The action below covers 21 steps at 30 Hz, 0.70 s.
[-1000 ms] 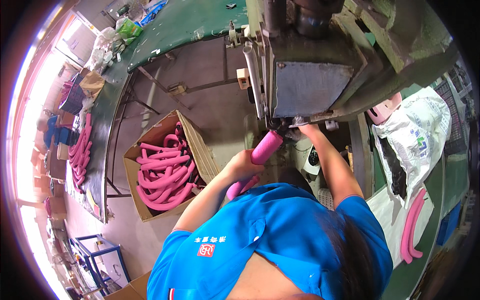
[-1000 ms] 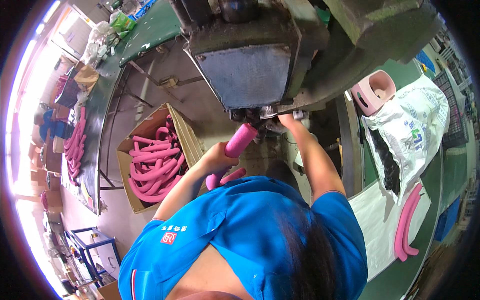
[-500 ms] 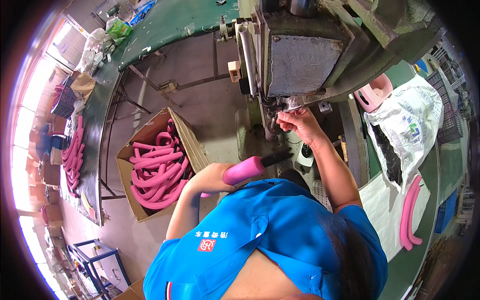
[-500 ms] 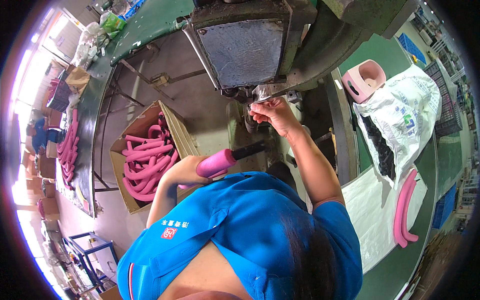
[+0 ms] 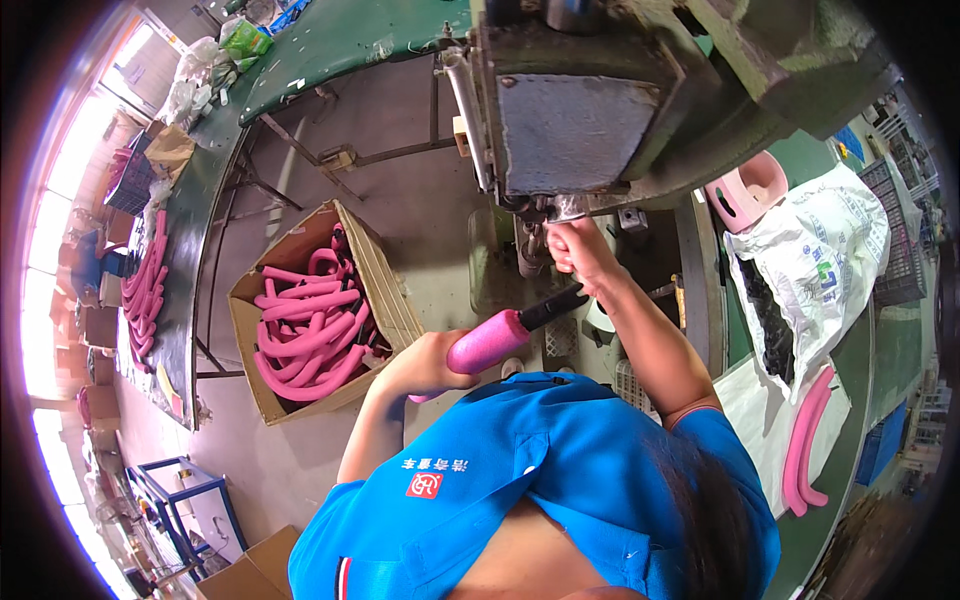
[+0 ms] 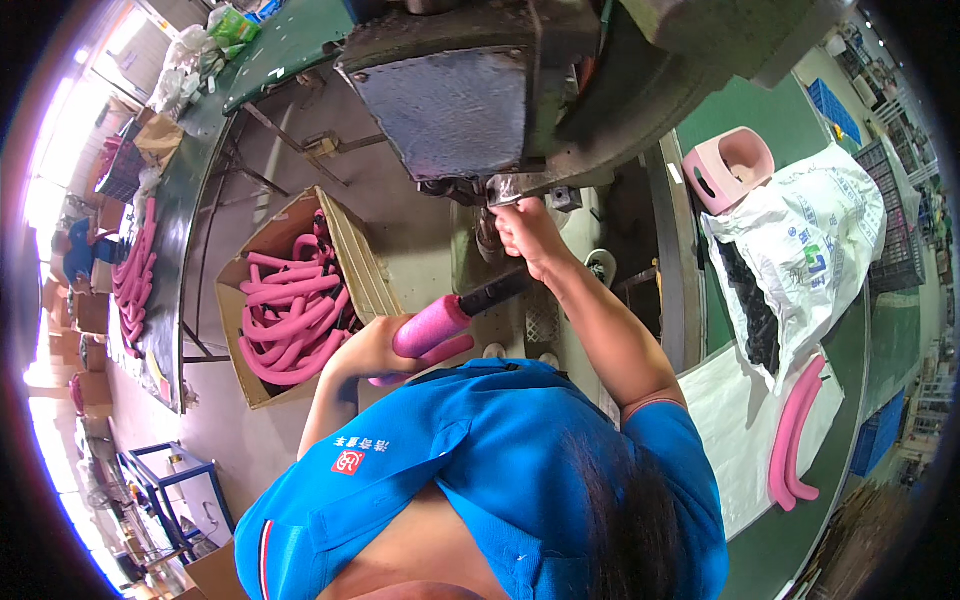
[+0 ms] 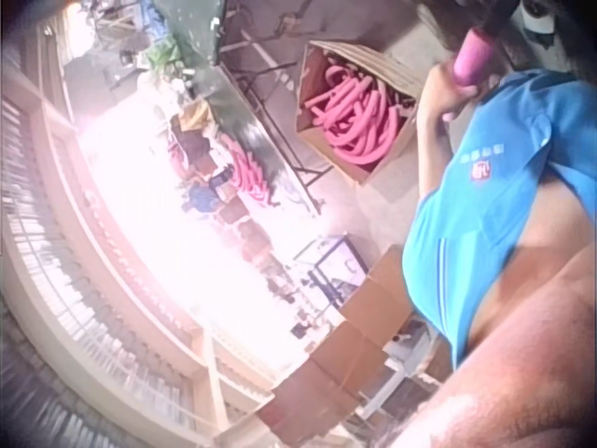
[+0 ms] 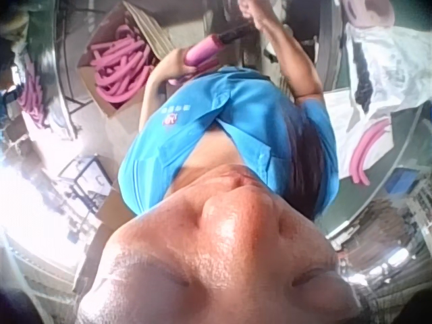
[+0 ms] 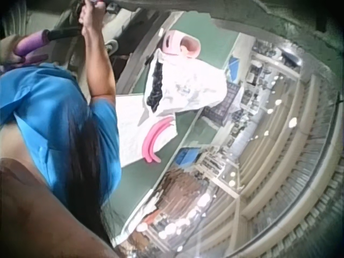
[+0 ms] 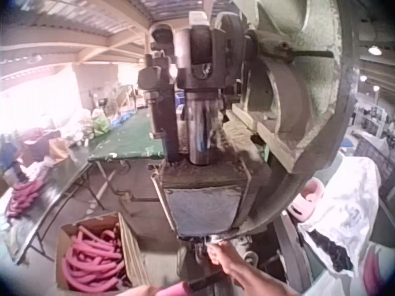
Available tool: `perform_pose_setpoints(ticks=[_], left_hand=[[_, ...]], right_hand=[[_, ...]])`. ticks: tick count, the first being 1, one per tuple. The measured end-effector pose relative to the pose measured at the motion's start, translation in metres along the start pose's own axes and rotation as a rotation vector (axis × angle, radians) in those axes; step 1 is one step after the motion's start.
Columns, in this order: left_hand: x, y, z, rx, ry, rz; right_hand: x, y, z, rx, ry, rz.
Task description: The person repeatedly picks up pink foam tubes and black plastic clips, inserts the clips into the ends of the tubes, and places the assembled units into a cardboard box. The process is repeated continuously throughout the clip.
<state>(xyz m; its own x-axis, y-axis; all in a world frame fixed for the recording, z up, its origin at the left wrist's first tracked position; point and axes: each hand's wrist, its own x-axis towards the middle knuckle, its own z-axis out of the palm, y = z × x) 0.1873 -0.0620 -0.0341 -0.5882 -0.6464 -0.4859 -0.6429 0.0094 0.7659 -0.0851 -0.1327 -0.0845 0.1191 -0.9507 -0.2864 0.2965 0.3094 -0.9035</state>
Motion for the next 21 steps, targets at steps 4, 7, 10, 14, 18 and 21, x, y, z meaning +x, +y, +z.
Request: perform_pose_setpoints(ticks=[4,7,10,14,18,21], left_hand=[[0.006,0.0,0.023,0.085,-0.036,0.232],[0.017,0.002,0.044,0.211,-0.098,0.295],[0.021,0.021,0.064,0.216,-0.001,0.379],[0.034,0.036,0.074,0.366,0.043,0.494],[0.044,0.066,0.077,0.517,-0.038,0.512],[0.051,0.073,0.086,0.539,-0.073,0.501]], right_hand=[[-0.056,-0.025,-0.006,-0.374,-0.176,-0.196],[-0.114,-0.015,-0.022,-0.448,-0.553,-0.185],[-0.155,0.001,-0.036,-0.081,-0.295,-0.138],[-0.181,-0.007,-0.033,-0.075,0.025,-0.279],[-0.194,-0.01,-0.037,-0.08,0.006,-0.313],[-0.2,0.001,-0.044,-0.043,0.036,-0.271]])
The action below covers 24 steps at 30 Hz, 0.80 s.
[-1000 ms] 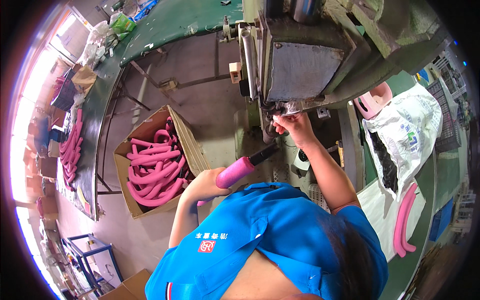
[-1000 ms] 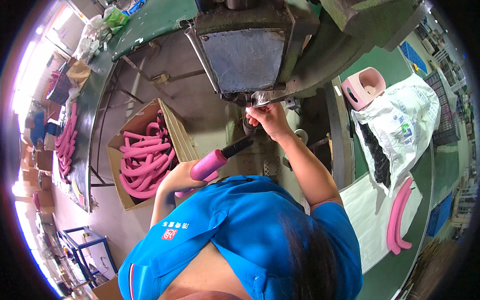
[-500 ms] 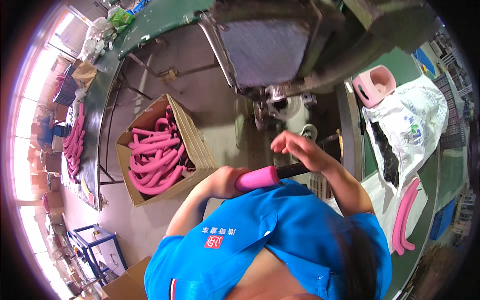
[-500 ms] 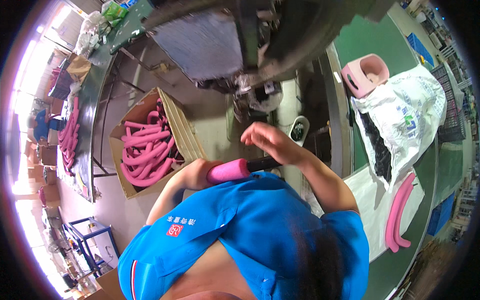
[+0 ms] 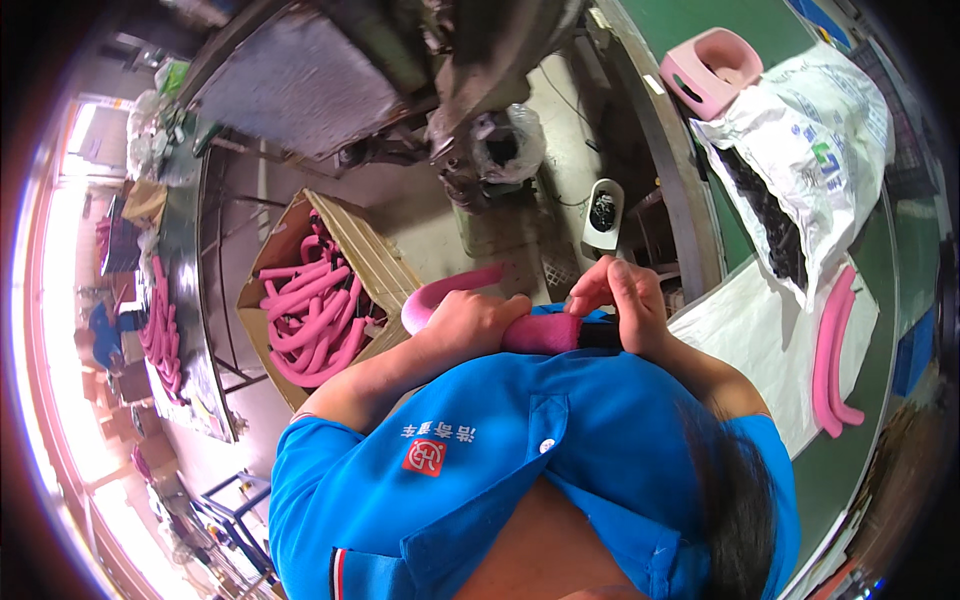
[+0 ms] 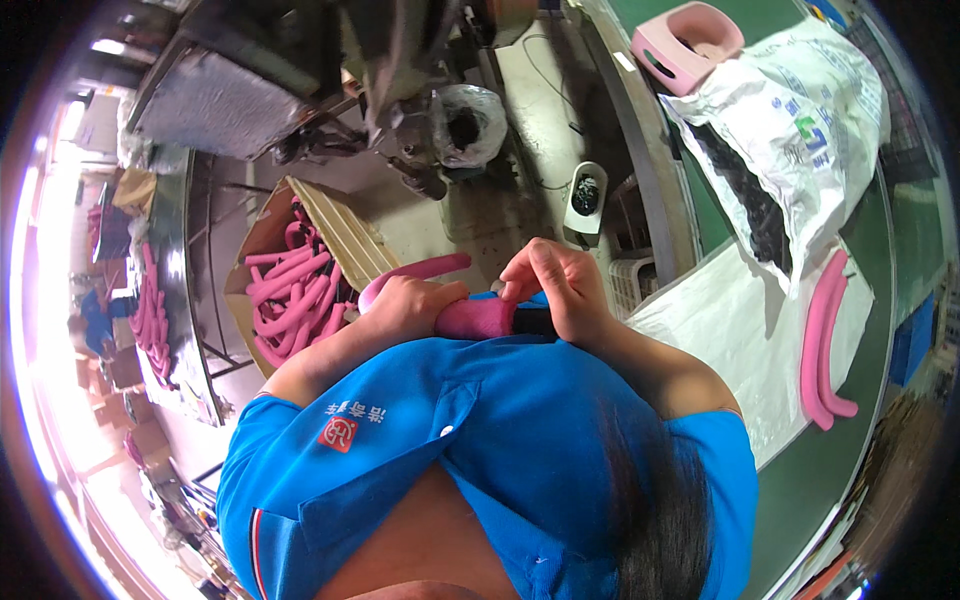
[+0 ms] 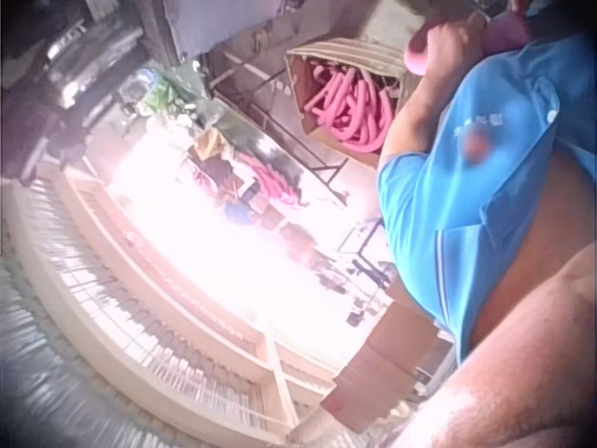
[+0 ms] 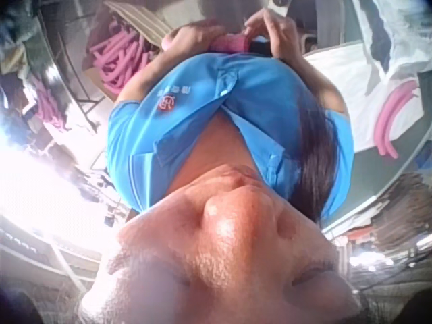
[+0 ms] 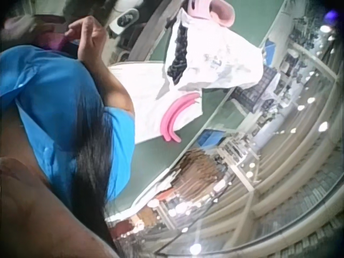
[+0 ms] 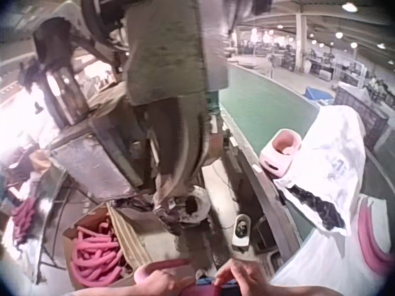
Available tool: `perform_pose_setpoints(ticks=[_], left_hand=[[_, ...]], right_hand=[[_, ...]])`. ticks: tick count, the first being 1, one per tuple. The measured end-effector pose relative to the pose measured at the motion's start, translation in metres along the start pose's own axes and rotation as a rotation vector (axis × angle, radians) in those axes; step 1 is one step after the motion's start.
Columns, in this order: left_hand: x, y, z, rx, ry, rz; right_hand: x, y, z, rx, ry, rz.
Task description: The person repeatedly picks up pink foam tubes and black plastic clips, inserts the clips into the ends of the tubes, and places the assembled units into a cardboard box. The process is repeated continuously throughout the clip.
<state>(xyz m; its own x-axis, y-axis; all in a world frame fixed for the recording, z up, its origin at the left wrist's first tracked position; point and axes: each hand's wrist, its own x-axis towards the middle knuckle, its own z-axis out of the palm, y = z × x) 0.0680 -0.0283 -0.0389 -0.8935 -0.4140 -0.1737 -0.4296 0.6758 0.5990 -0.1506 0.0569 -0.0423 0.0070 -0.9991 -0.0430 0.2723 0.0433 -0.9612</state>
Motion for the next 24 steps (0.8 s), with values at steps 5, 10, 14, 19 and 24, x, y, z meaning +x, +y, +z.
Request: perform_pose_setpoints(ticks=[5,10,14,19,24], left_hand=[[0.016,0.008,0.003,-0.031,0.028,0.029],[0.023,0.016,0.011,-0.285,0.291,0.005],[0.005,-0.011,0.011,-0.964,0.791,-0.282],[-0.02,-0.052,0.001,-2.004,0.797,0.107],[-0.008,-0.109,0.063,-1.893,0.782,-0.274]], right_hand=[[-0.002,0.0,-0.005,0.028,0.127,0.048],[0.021,-0.01,-0.028,0.274,0.5,-0.277],[0.019,0.038,-0.066,-0.173,0.923,-0.351],[-0.022,0.088,-0.085,0.389,0.695,0.348],[-0.002,0.051,-0.044,0.89,0.029,-0.063]])
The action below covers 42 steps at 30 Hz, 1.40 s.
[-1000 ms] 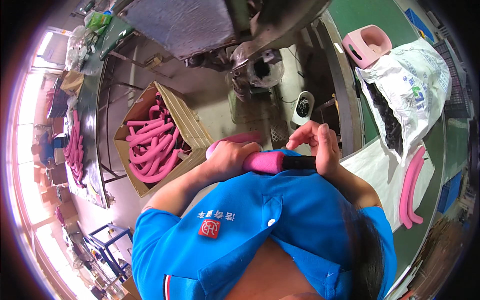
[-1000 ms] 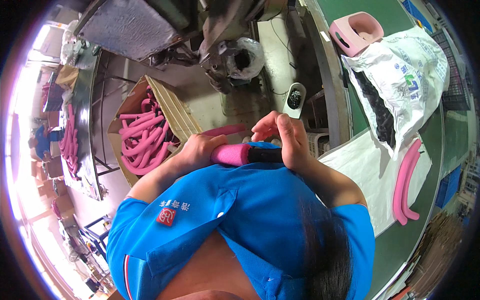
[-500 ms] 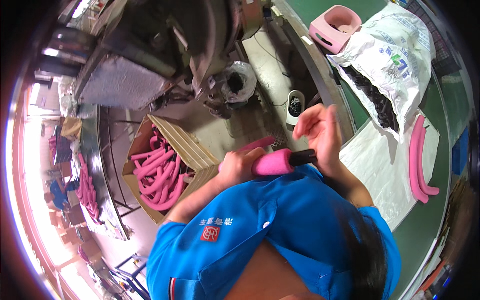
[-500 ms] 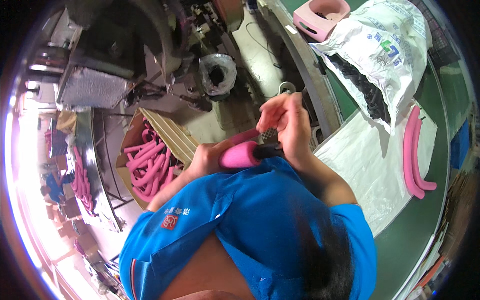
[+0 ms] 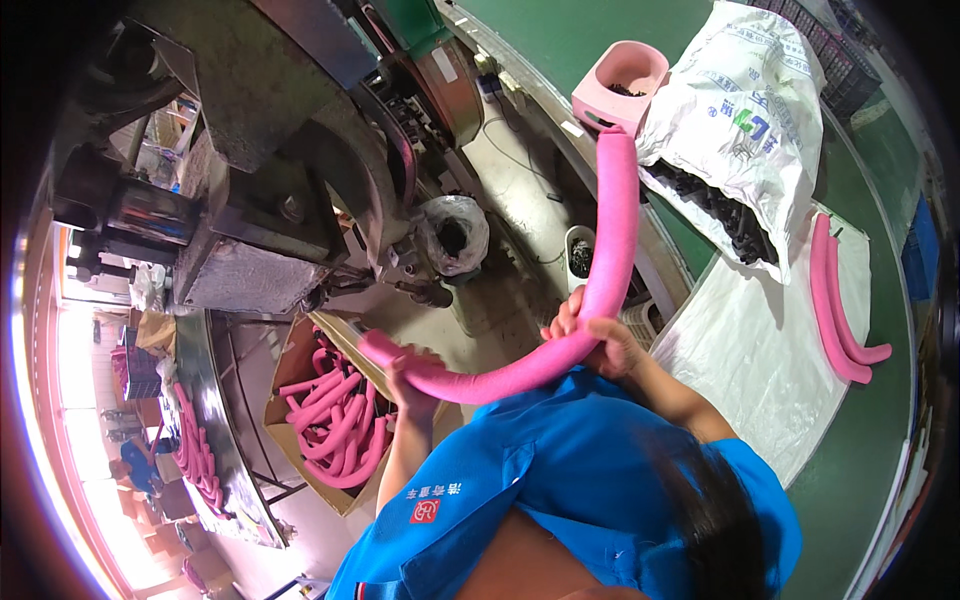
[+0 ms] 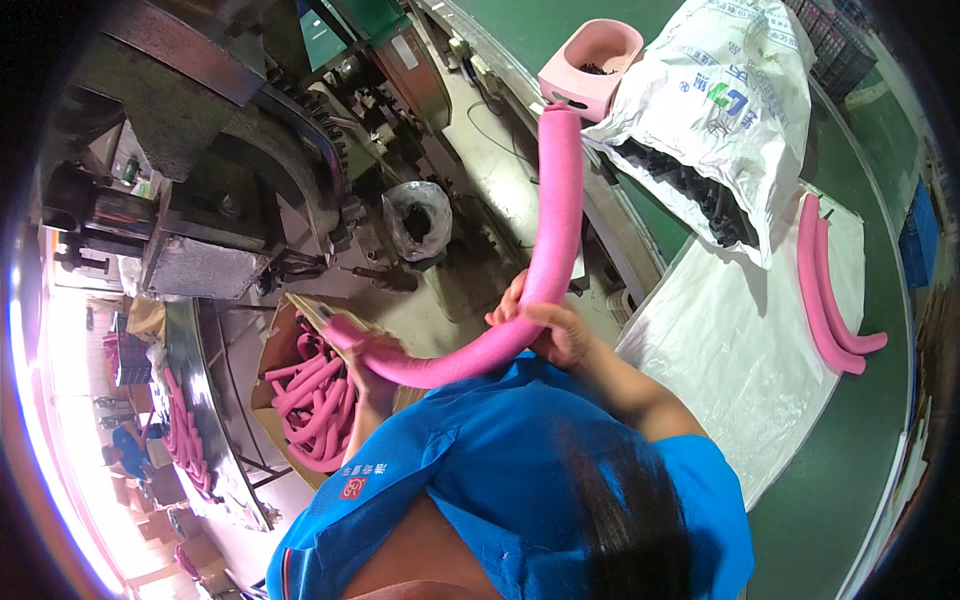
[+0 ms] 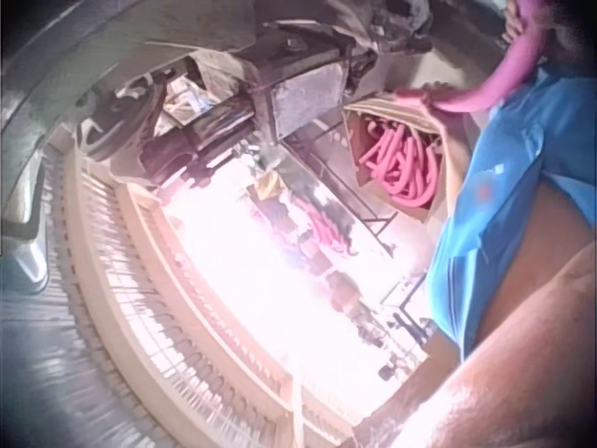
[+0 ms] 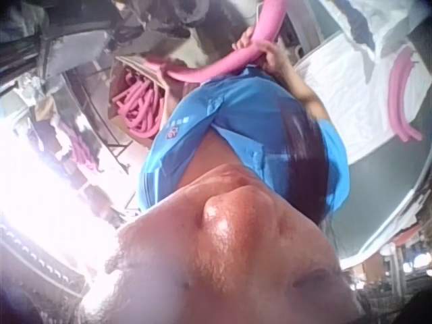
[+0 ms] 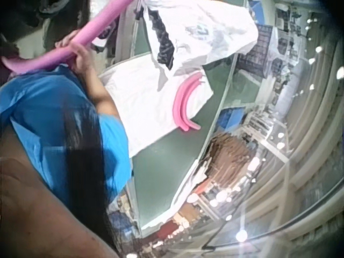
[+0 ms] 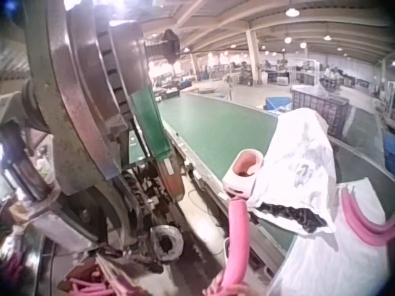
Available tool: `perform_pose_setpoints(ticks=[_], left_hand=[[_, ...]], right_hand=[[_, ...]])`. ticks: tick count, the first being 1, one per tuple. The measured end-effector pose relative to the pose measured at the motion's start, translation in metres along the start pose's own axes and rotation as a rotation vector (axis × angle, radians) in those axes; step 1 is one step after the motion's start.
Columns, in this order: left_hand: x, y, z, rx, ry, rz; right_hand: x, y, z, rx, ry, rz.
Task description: The person repeatedly picks up pink foam tubes and black plastic clips, inserts the clips into the ends of the tubes, and places the assembled units into a cardboard box. The process is repeated continuously throughout the clip.
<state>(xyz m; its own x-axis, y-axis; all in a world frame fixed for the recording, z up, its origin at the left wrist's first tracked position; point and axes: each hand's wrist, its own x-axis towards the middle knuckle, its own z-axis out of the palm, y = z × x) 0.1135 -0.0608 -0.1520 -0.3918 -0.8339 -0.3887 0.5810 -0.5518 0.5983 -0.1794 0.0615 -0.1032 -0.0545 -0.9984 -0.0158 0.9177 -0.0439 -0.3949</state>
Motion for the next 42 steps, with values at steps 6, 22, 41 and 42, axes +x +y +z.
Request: perform_pose_setpoints(ticks=[6,22,41,42], left_hand=[[0.023,-0.048,0.068,0.696,-0.124,0.13],[-0.012,-0.006,0.28,0.804,-1.011,0.658],[-0.008,-0.027,0.216,0.478,-0.719,0.368],[-0.006,-0.024,0.22,0.472,-0.708,0.375]], right_hand=[[-0.002,0.019,0.018,-0.418,-0.172,0.076],[-0.036,0.037,0.011,-1.031,-0.064,0.02],[-0.008,-0.042,-0.018,-1.278,-0.308,0.018],[-0.013,-0.059,-0.041,-1.094,0.047,-0.066]])
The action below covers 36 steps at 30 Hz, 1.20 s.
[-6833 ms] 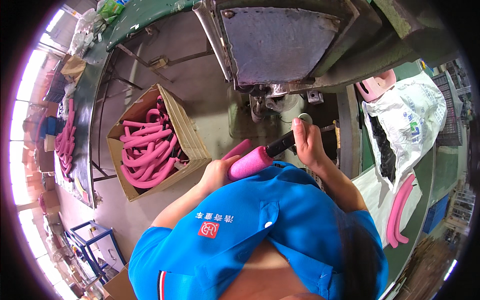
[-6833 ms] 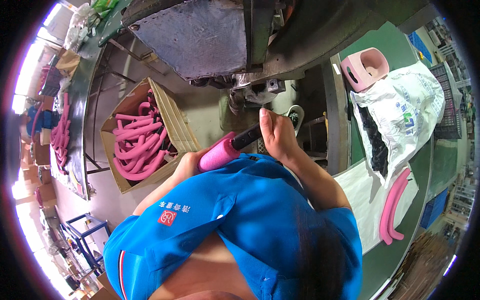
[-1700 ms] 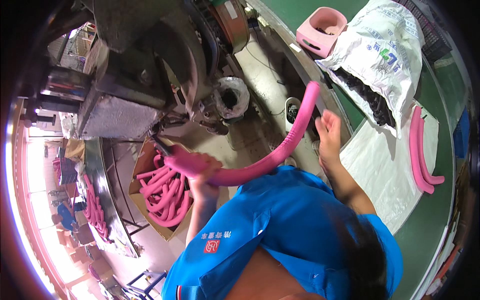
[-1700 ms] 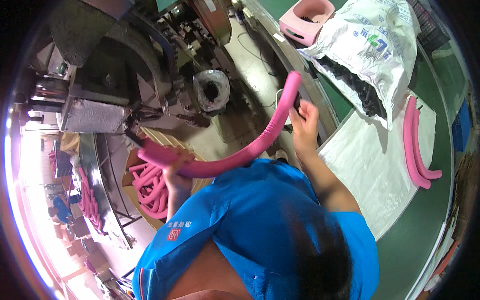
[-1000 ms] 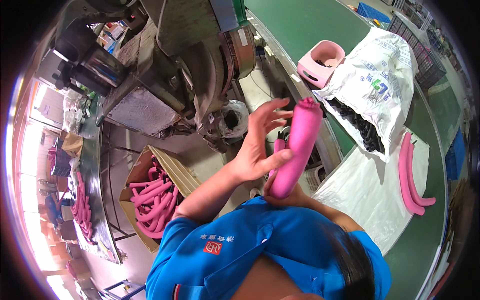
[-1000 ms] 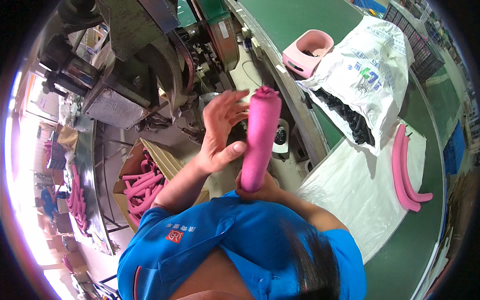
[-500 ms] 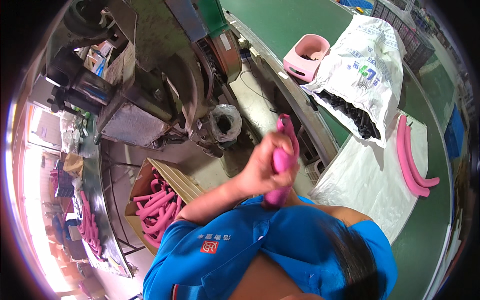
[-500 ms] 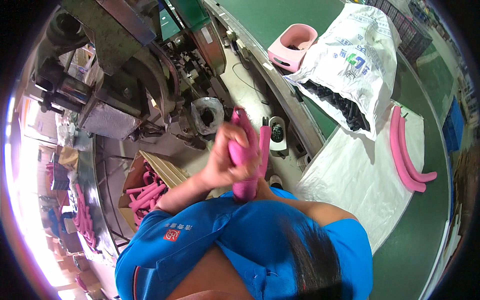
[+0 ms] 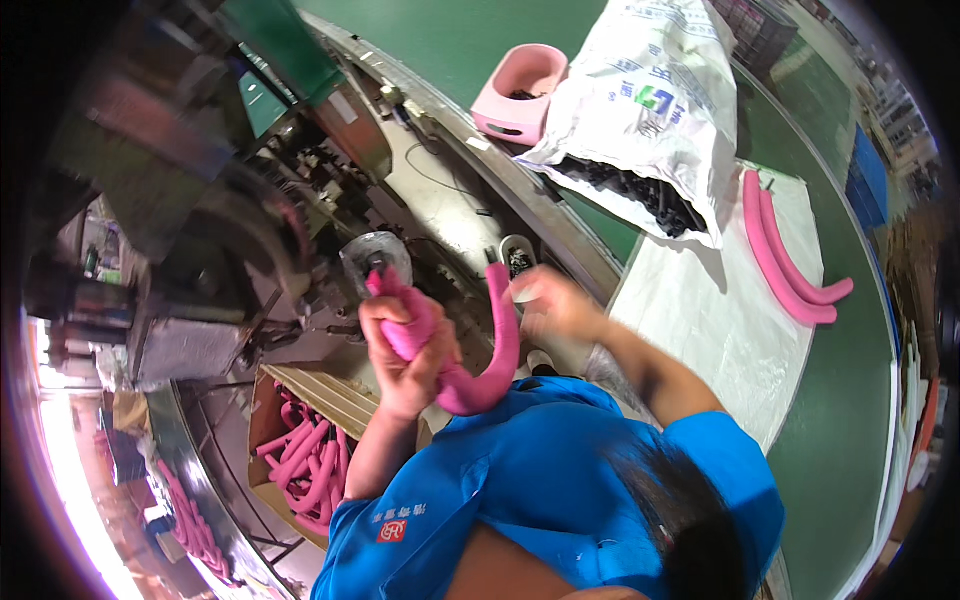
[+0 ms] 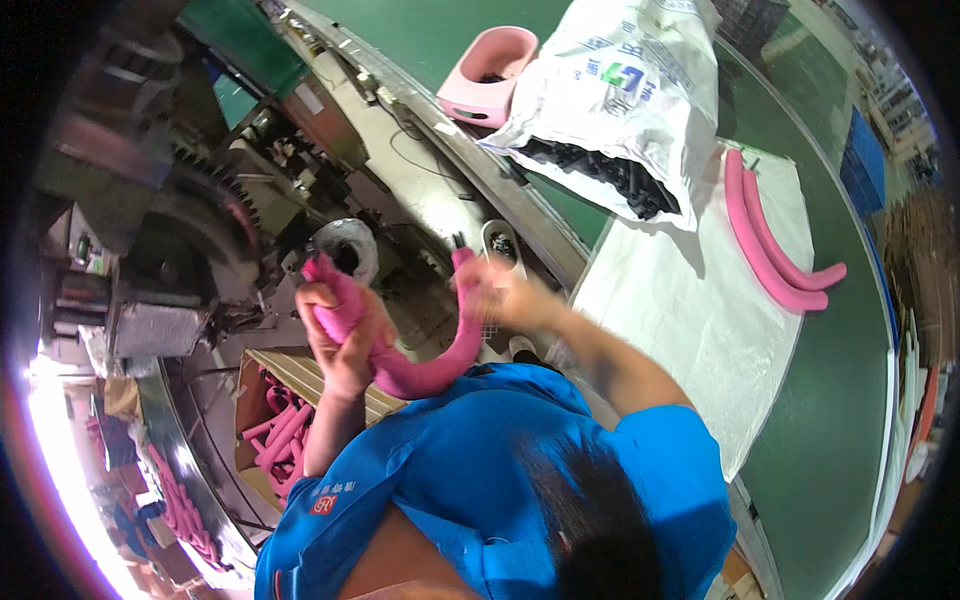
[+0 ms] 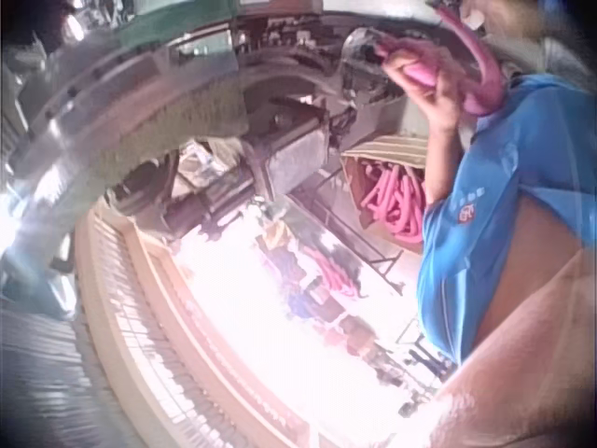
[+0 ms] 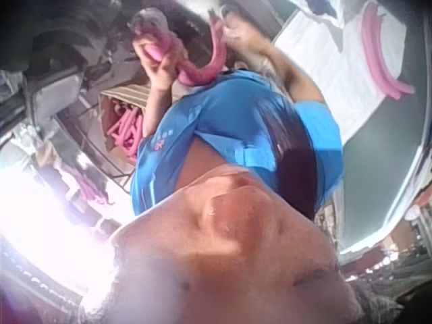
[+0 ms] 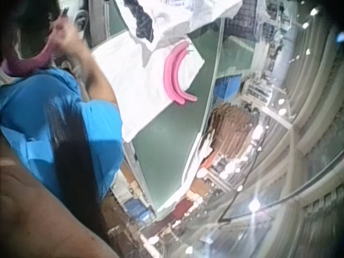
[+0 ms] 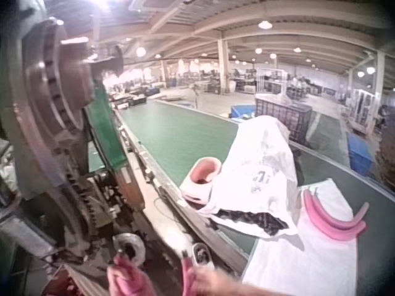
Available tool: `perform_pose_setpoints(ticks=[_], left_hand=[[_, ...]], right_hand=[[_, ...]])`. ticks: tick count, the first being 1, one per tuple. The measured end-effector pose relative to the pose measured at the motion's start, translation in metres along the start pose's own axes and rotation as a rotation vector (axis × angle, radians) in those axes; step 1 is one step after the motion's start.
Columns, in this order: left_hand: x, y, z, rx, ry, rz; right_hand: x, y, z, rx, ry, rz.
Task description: The person repeatedly picks up pink foam tubes and black plastic clips, inserts the clips into the ends of the tubes, and places the assembled units into a cardboard box. The process is repeated continuously throughout the clip.
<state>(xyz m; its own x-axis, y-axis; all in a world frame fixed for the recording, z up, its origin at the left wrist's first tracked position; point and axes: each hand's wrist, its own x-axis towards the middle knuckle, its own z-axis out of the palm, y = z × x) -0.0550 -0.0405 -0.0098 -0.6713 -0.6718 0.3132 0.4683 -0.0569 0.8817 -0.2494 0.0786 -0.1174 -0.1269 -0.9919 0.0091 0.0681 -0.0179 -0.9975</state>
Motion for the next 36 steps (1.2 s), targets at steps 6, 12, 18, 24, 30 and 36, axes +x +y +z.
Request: perform_pose_setpoints(ticks=[6,12,18,24,30,36], left_hand=[[-0.003,0.008,-0.005,0.124,-0.05,-0.058],[-0.021,-0.002,0.005,0.48,-0.121,-0.15],[-0.022,0.014,0.013,0.463,-0.225,-0.111],[-0.021,0.041,0.003,0.431,-0.381,-0.122],[-0.026,0.05,0.008,0.459,-0.462,-0.065],[-0.039,0.051,0.004,0.415,-0.461,-0.083]], right_hand=[[-0.023,0.066,-0.21,-1.223,1.052,0.255],[0.006,0.043,-0.247,-1.295,0.916,0.742],[-0.011,0.014,-0.243,-0.674,0.807,0.536],[-0.021,-0.092,-0.1,0.088,0.0,0.168],[0.011,-0.152,-0.024,-0.684,-0.304,-0.495],[0.02,-0.151,0.003,-0.238,0.158,-0.123]])
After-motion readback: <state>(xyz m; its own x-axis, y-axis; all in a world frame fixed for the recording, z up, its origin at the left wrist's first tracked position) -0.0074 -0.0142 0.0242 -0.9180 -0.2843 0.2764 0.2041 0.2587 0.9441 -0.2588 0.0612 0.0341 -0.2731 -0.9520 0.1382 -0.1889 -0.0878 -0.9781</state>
